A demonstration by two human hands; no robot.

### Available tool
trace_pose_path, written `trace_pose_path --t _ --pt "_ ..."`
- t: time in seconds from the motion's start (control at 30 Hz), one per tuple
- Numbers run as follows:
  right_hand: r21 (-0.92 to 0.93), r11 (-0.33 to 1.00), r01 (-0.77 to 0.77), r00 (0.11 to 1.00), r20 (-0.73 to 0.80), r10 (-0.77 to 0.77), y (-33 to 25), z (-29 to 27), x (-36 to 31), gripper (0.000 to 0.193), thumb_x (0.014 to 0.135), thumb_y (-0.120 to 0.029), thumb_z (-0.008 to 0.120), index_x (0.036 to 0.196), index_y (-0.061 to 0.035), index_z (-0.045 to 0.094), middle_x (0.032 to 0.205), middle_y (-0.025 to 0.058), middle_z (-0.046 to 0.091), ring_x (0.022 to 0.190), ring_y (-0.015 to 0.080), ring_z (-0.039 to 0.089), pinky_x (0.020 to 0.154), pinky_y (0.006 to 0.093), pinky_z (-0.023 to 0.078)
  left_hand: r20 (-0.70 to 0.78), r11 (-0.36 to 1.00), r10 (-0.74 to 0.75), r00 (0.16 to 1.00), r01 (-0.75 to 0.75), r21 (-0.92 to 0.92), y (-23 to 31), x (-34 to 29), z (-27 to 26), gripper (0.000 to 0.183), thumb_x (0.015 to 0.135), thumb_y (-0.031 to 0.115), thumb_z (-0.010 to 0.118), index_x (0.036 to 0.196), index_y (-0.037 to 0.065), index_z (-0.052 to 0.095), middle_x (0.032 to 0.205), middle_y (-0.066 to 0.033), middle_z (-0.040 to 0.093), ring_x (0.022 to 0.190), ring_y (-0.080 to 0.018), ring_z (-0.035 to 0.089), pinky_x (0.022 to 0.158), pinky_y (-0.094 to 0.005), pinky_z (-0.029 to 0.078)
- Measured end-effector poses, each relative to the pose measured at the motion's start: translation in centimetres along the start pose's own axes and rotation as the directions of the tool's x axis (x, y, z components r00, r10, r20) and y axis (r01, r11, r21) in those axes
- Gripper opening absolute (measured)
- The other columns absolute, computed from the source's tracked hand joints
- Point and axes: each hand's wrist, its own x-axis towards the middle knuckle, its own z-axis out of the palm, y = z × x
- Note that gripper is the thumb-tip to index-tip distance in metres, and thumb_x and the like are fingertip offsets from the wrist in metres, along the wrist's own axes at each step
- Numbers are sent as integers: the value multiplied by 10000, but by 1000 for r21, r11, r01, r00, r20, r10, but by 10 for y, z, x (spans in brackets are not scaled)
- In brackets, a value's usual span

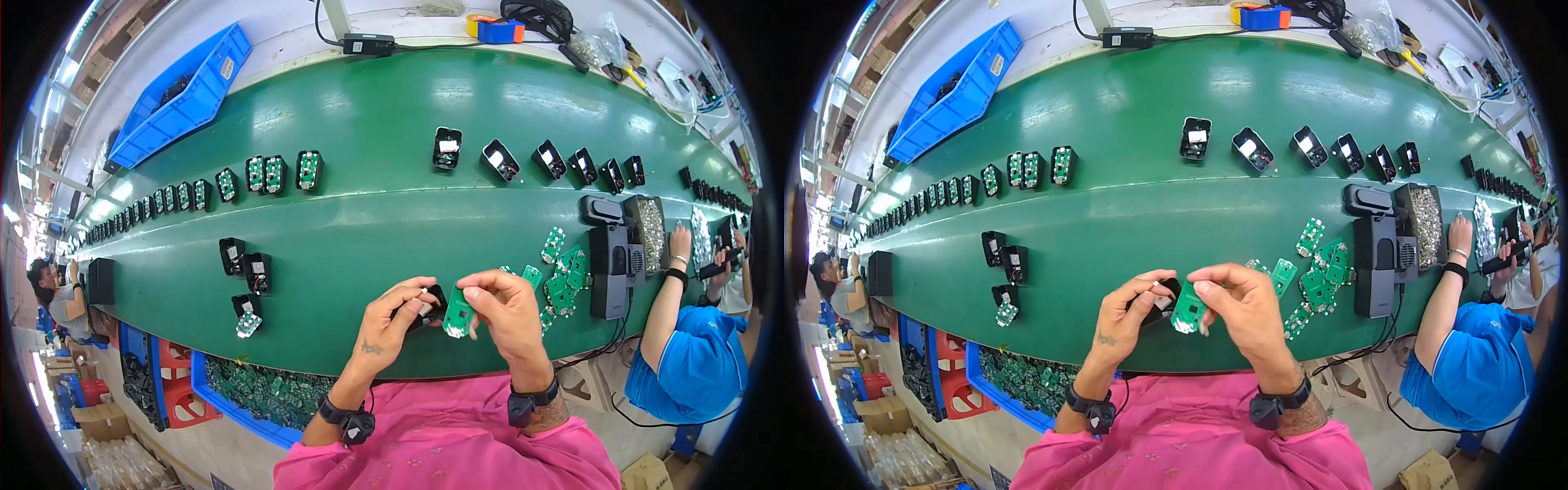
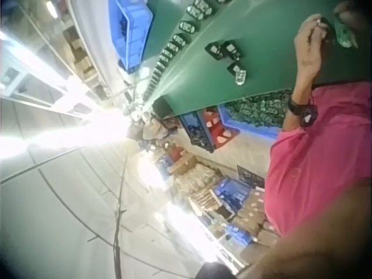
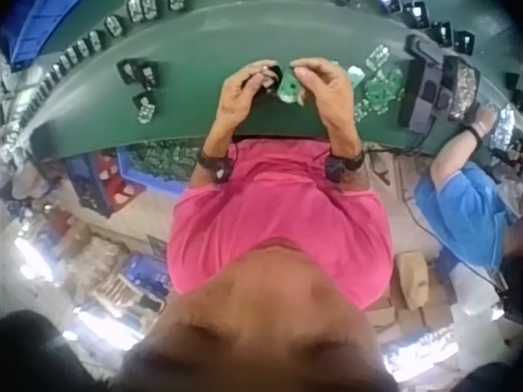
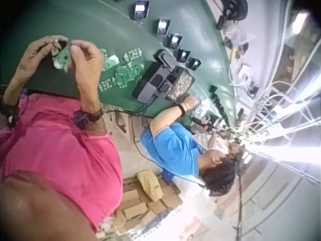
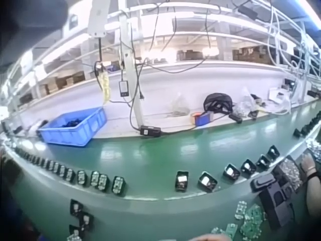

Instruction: The person assembles electronic devices by hand, picking up a circuit board and a plastic housing, fitting the board into the housing, and pressing them together. The person then places the assembled device onto the conveyor belt and repeats the process.

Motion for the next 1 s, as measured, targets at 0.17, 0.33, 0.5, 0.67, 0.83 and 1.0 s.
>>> trace_pose_path --t 0.17,0.33,0.5,0.67,0.83,1.0 --pt "202 979 -21 995 105 -1 14 -14 -5 274 915 -40 675 1153 90 644 793 103 682 644 174 683 542 293 557 -63 997 60 996 -57 46 1 -1 9 205 1012 126 562 1082 -17 690 1303 -147 610 1113 -212 630 944 -317 491" --pt "41 997 -73 996 45 71 8 -9 -10 143 977 -110 640 946 29 649 660 68 660 466 90 584 411 218 453 -104 977 119 987 -98 188 7 -2 19 143 985 64 582 1054 -16 678 1333 -156 563 1027 -219 651 831 -311 530" --pt "-42 980 -192 969 148 197 10 -5 -1 231 973 -204 667 863 -5 629 632 56 654 462 76 583 405 200 436 -64 937 219 974 -192 292 6 -1 23 119 950 12 580 1025 -22 666 1336 -173 555 988 -250 653 824 -327 526" --pt "-45 980 -196 970 138 200 17 -4 -1 243 968 -210 676 848 -4 628 641 59 658 482 79 600 420 202 451 -35 959 166 985 -153 240 1 -3 23 272 915 -17 577 1184 -21 619 1387 -185 508 1148 -298 596 967 -357 479" --pt "-141 971 -194 978 57 203 15 -7 0 234 949 -200 701 840 -5 629 638 54 653 484 78 599 427 203 455 69 999 17 997 -14 -41 2 0 23 615 906 33 542 1484 -33 345 1514 -188 360 1423 -283 348 1168 -378 283" --pt "-357 934 -13 998 -62 -10 26 -1 0 191 894 -144 750 906 28 667 658 16 625 500 49 525 460 206 412 32 981 -135 990 138 -137 -4 -2 28 548 959 49 474 1490 -14 357 1466 -170 440 1350 -234 436 1133 -356 336"
